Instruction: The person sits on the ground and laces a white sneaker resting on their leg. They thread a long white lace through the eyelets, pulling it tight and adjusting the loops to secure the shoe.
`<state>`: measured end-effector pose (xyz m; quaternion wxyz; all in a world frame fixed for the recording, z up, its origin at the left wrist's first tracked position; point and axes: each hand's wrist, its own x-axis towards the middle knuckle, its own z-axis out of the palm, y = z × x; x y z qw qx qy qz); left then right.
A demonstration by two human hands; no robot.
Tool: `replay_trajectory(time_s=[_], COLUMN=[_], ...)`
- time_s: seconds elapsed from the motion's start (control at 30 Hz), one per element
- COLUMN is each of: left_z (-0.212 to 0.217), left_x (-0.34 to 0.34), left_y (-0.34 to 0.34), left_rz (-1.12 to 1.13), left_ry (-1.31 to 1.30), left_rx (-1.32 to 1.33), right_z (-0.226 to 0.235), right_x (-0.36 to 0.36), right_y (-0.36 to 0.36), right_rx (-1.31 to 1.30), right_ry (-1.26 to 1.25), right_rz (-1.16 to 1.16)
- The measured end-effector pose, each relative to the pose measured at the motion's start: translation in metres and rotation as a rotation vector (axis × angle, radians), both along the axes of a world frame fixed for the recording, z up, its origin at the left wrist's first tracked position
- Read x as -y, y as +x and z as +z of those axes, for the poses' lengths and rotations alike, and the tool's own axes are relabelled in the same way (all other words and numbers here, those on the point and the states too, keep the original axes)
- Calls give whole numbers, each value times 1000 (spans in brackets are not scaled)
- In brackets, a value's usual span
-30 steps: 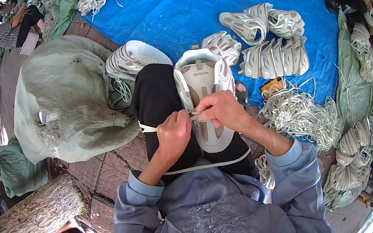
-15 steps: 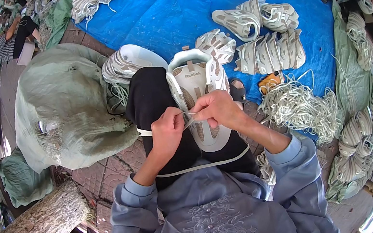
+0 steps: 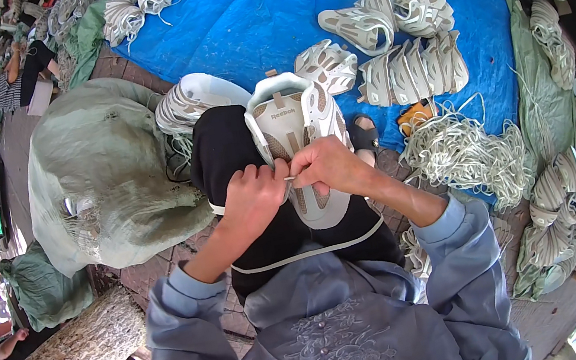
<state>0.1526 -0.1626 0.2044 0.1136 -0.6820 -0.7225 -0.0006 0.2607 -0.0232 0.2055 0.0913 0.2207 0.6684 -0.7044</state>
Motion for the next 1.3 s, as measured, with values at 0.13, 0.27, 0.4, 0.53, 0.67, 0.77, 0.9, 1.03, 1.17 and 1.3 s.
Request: replay_trajectory(time_s=[0.13, 0.27, 0.4, 0.53, 0.67, 0.77, 0.9, 1.03, 1.17, 1.3], left_z=[8, 16, 24, 10, 11, 16, 6, 7, -8, -4], left_x=[-8, -18, -34, -27, -26, -18, -10, -21, -15, -14], left_y=[-9, -32, -40, -35, -36, -31, -24, -32, -24, -10], left_rz=[9, 41, 257, 96, 268, 548, 462, 551, 404, 354], left_ry=[-247, -397, -624, -523, -589, -492, -359, -489, -231, -189], left_rx=[194, 583, 963, 564, 827, 1249, 1143, 1238, 1051, 665], right_z=[-15, -23, -25, -22, -20, -19, -28, -23, -26, -28], right_x=[8, 11, 14, 17, 16, 13, 14, 20, 25, 26], right_y=[0, 7, 8, 5, -5, -3, 3, 4, 7, 9], right_rx=[-340, -462, -549, -530, -494, -498, -589, -589, -569, -525], right_ry=[642, 823, 808, 964, 1165, 1145, 1064, 1130, 1208, 1196], right_rz=[140, 155, 154, 200, 199, 174, 139, 140, 137, 190])
